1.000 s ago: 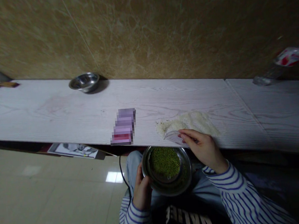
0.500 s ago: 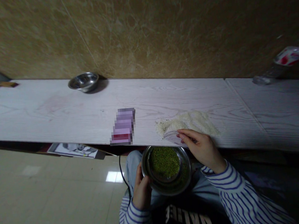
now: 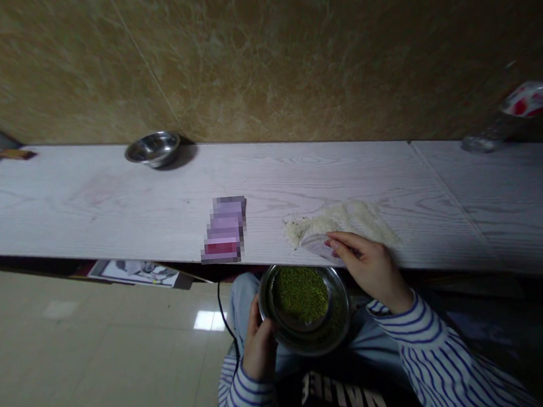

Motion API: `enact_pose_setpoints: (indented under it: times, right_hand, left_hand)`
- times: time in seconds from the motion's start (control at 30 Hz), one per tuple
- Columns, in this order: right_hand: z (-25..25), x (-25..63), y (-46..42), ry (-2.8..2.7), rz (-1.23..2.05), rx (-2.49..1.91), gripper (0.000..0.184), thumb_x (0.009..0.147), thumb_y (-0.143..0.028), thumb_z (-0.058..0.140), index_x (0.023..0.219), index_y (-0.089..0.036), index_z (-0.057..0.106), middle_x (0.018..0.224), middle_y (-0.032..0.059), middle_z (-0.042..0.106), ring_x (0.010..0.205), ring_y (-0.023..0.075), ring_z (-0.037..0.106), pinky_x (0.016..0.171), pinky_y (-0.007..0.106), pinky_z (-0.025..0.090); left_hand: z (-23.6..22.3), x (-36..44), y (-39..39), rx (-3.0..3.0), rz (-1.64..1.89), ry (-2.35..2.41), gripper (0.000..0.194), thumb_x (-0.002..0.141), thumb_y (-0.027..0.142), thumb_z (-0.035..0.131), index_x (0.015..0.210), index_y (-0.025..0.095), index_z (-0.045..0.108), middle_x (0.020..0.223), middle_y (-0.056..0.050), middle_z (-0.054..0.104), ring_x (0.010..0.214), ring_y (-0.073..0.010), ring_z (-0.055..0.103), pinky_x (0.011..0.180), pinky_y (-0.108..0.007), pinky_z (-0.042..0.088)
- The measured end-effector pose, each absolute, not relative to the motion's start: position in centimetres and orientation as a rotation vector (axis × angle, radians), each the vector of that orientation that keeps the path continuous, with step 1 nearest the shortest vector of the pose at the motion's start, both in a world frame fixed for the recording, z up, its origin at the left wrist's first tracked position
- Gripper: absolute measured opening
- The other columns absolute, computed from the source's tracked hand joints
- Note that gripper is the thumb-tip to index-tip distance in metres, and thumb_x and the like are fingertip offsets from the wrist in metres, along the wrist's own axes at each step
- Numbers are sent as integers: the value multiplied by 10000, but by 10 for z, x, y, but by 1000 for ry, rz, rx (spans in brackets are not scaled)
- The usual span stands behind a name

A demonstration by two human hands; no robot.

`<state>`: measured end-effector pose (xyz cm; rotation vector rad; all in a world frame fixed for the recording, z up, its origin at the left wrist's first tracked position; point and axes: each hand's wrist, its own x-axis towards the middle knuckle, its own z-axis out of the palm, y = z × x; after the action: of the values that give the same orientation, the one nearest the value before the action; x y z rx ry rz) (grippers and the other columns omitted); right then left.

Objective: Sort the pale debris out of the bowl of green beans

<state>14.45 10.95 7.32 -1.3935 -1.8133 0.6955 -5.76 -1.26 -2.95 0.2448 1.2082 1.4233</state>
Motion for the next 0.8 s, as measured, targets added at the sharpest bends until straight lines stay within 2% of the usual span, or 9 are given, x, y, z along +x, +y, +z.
enact_pose_setpoints:
  times: [0.27, 0.43, 0.63, 0.8]
  right_hand:
    - [72, 143, 105, -1832, 756, -1360, 267, 921, -316, 566, 1079, -211, 754, 997, 81, 791, 795, 206, 762, 730, 319, 623]
    - [75, 134, 105, -1882, 748, -1338, 256, 923, -293, 557, 1061, -224, 762, 970, 68, 794, 795, 204, 759, 735, 318, 622]
    - [75, 121, 117, -1873, 707, -1323, 260, 924, -275, 557, 1083, -225, 756, 976, 64, 793, 816, 199, 756, 785, 326, 611]
    - [77, 127, 112, -1856, 714, -1323, 265, 930, -300, 557, 1096, -224, 750, 972, 66, 793, 795, 197, 755, 753, 323, 615]
  left_hand:
    - [-28, -58, -12, 244, 1416, 1210, 526, 623, 221, 702, 1143, 293, 669, 1171, -28, 705, 1206, -341, 569, 1049, -515, 413]
    - [-30, -58, -12, 249, 1423, 1209, 483, 638, 223, 698, 1114, 301, 674, 1168, -26, 699, 1239, -343, 548, 1073, -517, 392]
    - [-32, -61, -13, 265, 1410, 1217, 570, 641, 229, 695, 1204, 298, 646, 1246, -35, 676, 1237, -328, 547, 1080, -511, 382]
    - [-34, -63, -14, 241, 1407, 1234, 570, 639, 237, 696, 1204, 288, 641, 1247, -48, 675, 1238, -340, 544, 1079, -530, 378]
